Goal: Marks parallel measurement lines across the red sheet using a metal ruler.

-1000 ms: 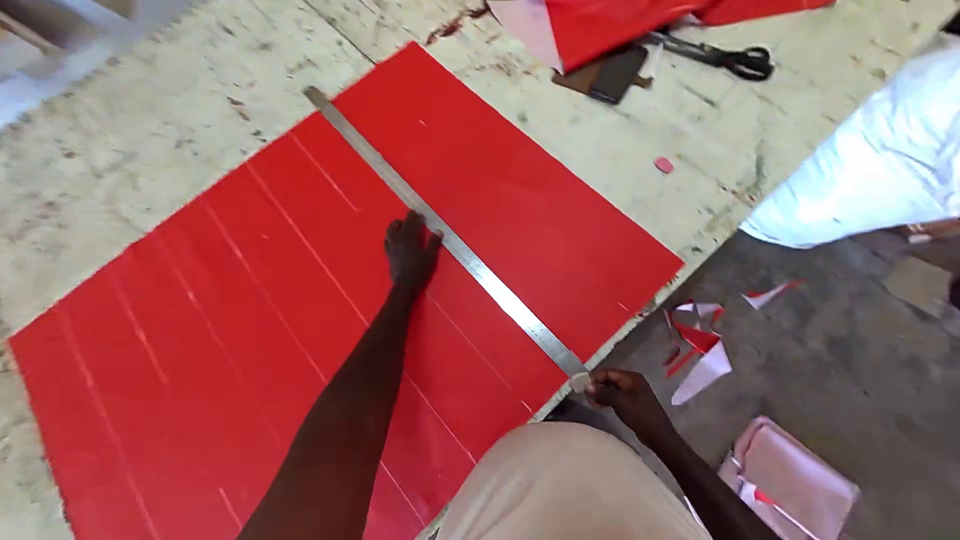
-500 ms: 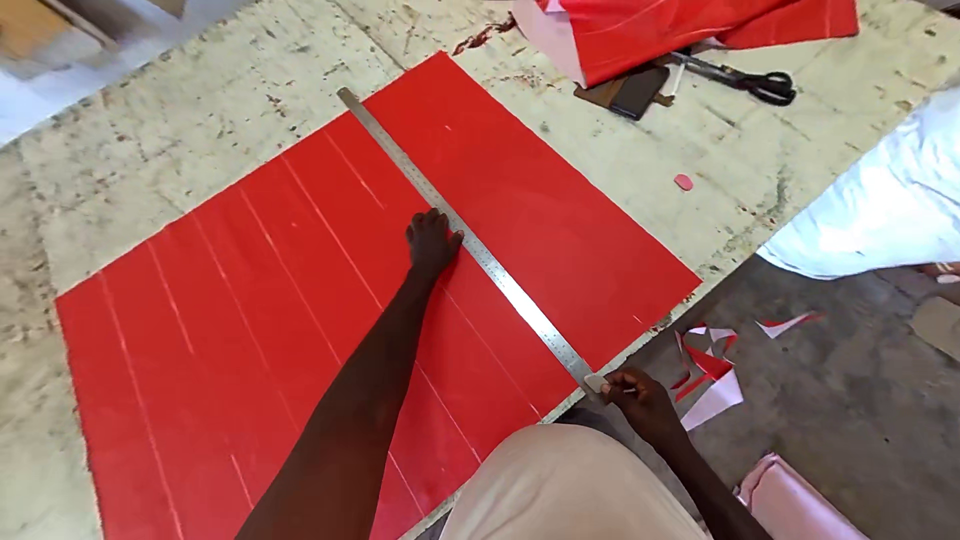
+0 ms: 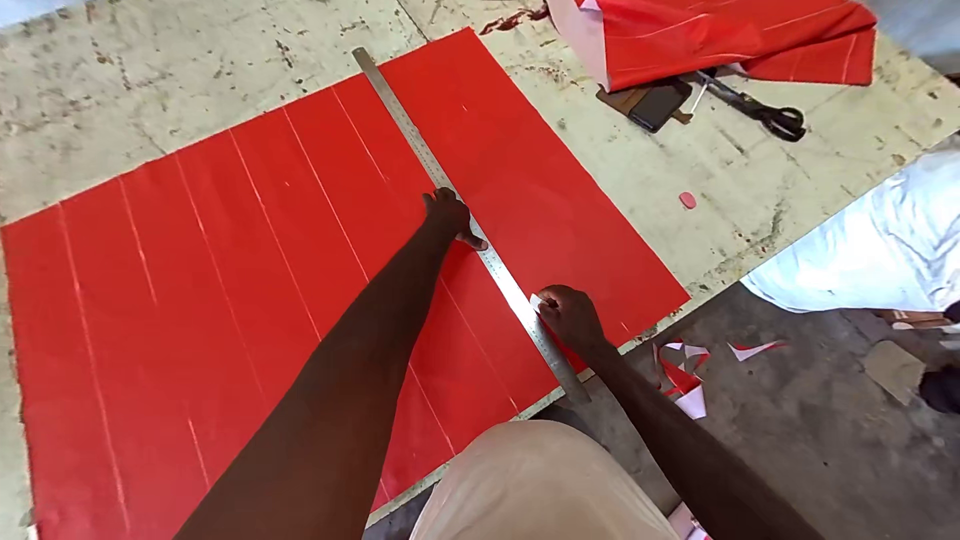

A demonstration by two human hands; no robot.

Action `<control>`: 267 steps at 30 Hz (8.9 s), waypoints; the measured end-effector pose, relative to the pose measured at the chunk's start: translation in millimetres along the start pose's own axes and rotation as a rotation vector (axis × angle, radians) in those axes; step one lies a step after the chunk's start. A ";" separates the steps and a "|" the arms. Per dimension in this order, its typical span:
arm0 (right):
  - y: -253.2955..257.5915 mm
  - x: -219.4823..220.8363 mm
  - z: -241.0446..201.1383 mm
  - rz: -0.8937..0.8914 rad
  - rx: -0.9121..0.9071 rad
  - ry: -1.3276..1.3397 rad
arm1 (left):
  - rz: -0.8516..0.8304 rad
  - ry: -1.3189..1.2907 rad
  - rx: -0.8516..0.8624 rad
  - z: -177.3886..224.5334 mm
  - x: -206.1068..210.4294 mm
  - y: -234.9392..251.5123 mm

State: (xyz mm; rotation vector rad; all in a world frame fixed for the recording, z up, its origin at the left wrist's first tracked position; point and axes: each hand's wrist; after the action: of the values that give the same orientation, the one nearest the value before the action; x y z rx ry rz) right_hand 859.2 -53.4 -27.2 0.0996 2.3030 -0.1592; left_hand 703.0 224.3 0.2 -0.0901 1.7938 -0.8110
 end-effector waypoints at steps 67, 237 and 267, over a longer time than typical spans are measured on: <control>227.2 11.8 -48.1 -0.140 0.039 0.077 | 0.320 -0.296 0.213 -55.8 18.4 11.4; -188.7 -99.5 133.4 -0.160 0.551 0.854 | 0.715 -0.545 0.312 49.3 32.7 69.3; -160.7 -71.4 126.5 -0.028 0.615 0.891 | 0.777 -0.600 0.345 54.8 45.8 72.4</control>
State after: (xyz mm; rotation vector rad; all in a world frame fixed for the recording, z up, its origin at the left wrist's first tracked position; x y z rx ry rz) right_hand 979.9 -232.4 -45.2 0.5417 3.0404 -1.0068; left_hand 755.9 233.3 -86.3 0.5119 0.9701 -0.4384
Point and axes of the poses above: each hand's wrist, its own y-axis towards the middle knuckle, its own x-axis out of the palm, z = x × y, and after that the axes turned 3 degrees about -z, right-handed
